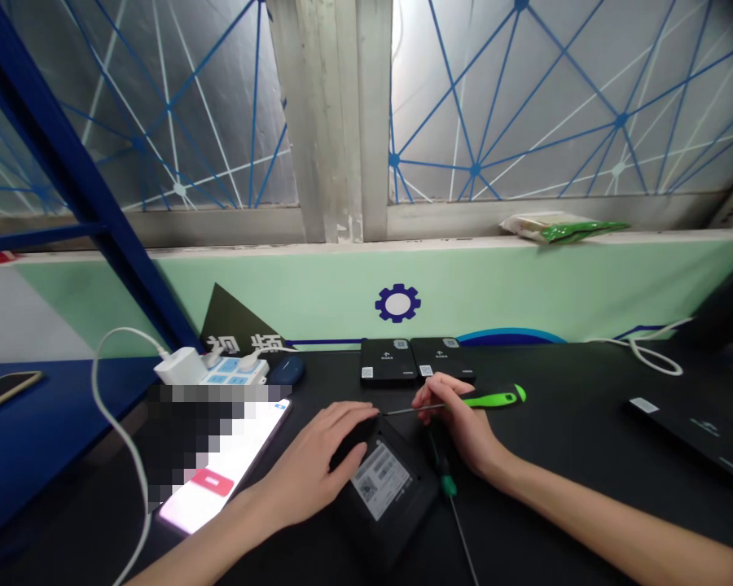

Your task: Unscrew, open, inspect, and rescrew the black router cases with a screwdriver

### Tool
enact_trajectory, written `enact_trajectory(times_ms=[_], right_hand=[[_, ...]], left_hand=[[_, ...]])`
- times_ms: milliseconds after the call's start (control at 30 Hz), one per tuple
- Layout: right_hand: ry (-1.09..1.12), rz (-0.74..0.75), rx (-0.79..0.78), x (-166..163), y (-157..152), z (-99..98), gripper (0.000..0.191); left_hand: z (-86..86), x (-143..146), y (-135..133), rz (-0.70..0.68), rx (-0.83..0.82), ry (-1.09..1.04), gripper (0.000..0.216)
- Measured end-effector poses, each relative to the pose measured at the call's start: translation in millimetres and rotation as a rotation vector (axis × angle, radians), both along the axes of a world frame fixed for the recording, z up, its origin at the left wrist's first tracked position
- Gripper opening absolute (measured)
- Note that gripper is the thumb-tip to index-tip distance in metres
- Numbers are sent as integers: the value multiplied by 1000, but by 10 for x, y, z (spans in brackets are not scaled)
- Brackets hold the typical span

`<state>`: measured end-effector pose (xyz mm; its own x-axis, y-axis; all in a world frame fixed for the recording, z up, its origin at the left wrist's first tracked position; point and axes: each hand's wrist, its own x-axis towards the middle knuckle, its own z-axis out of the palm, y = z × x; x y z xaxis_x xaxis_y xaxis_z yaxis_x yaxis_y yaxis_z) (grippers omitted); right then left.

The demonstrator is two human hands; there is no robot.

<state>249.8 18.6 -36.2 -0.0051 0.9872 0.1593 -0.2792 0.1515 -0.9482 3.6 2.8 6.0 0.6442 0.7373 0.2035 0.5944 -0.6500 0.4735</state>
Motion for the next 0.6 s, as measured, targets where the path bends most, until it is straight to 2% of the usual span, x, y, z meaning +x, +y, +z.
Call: enact_trajectory(times_ms=[167, 300, 400, 500, 600], right_hand=[[31, -89, 20, 27, -6, 2, 34], [48, -95, 24, 32, -12, 4, 35], [43, -89, 15, 27, -9, 0, 35], [42, -87, 10, 24, -1, -11, 35], [50, -87, 7, 26, 1, -21, 35]], left_hand=[[-5, -43, 10, -104, 17, 78, 42], [2, -61, 7, -48, 71, 71, 34], [14, -72, -2, -34, 54, 68, 41], [38, -74, -10, -124, 14, 90, 47], [65, -61, -18, -186, 5, 100, 43]])
